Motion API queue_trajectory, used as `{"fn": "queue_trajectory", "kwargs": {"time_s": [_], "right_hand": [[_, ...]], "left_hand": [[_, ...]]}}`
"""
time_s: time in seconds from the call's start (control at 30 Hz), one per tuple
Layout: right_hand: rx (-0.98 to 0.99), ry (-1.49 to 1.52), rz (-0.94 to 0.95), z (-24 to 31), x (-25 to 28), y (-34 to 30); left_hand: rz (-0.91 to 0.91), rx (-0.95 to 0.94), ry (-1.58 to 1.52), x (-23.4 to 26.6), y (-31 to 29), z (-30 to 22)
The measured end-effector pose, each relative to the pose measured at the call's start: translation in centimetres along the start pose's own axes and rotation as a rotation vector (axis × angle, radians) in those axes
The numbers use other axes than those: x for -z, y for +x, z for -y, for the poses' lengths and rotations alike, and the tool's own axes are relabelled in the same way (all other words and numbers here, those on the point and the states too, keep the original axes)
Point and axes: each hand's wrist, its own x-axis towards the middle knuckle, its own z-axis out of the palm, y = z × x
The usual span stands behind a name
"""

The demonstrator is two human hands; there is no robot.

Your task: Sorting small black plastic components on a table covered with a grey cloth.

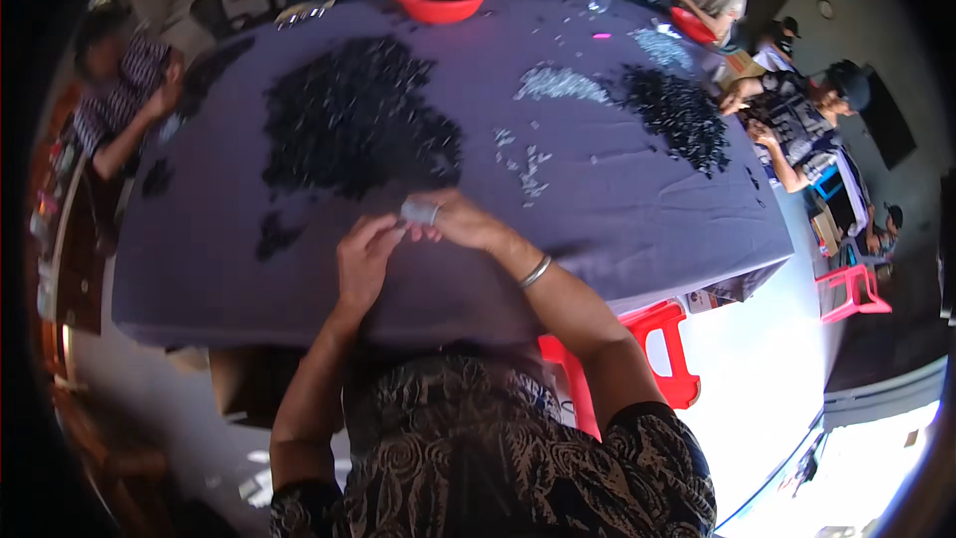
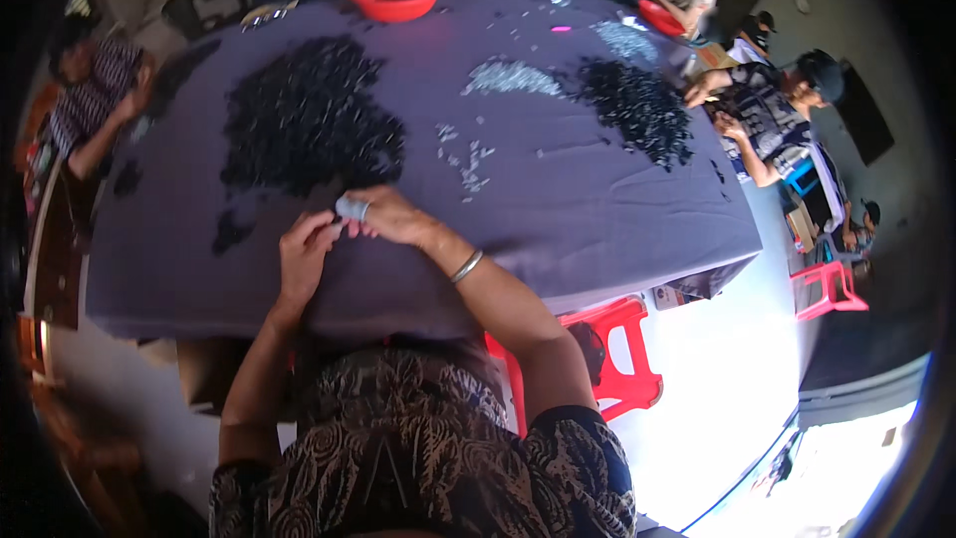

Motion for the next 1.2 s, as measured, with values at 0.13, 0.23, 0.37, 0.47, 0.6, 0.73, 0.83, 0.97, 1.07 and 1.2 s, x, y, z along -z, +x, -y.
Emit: {"fn": "queue_trajectory", "kwargs": {"time_s": [0.13, 0.23, 0.37, 0.47, 0.6, 0.73, 0.83, 0.97, 1.07, 1.2], "right_hand": [[0.001, 0.056, -0.07, -1.0, 1.3, -0.1], [-0.018, 0.031, -0.04, -0.1, 1.3, 0.4], [0.003, 0.012, -0.004, -0.1, 1.1, 0.6], [0.01, 0.01, -0.011, -0.2, 0.9, 0.4], [0.023, -0.009, 0.003, -0.1, 0.7, 0.2], [0.0, -0.056, -0.004, 0.2, 0.5, 0.1], [0.014, -0.096, 0.0, 0.2, 0.5, 0.2], [0.005, -0.127, -0.037, 0.2, 0.4, 0.5], [-0.037, -0.136, -0.038, 0.4, 0.4, 0.5], [-0.023, -0.131, -0.035, 0.0, 0.5, 0.6]], "left_hand": [[0.025, -0.095, -0.014, -1.0, 1.4, 0.0], [0.004, -0.031, -0.129, -0.8, 1.5, 0.7], [-0.024, -0.024, -0.17, -0.8, 1.3, 1.1], [-0.032, -0.02, -0.217, -0.8, 0.8, 0.9], [0.018, -0.018, -0.147, -0.5, 0.6, 1.2], [0.004, -0.056, -0.137, -0.7, 0.5, 1.3], [0.006, -0.055, -0.181, -0.8, 0.6, 1.5], [0.016, -0.068, -0.142, -0.8, 0.9, 1.8], [0.022, -0.061, -0.147, -0.9, 0.9, 2.0], [0.027, -0.065, -0.15, -0.9, 0.9, 1.8]]}}
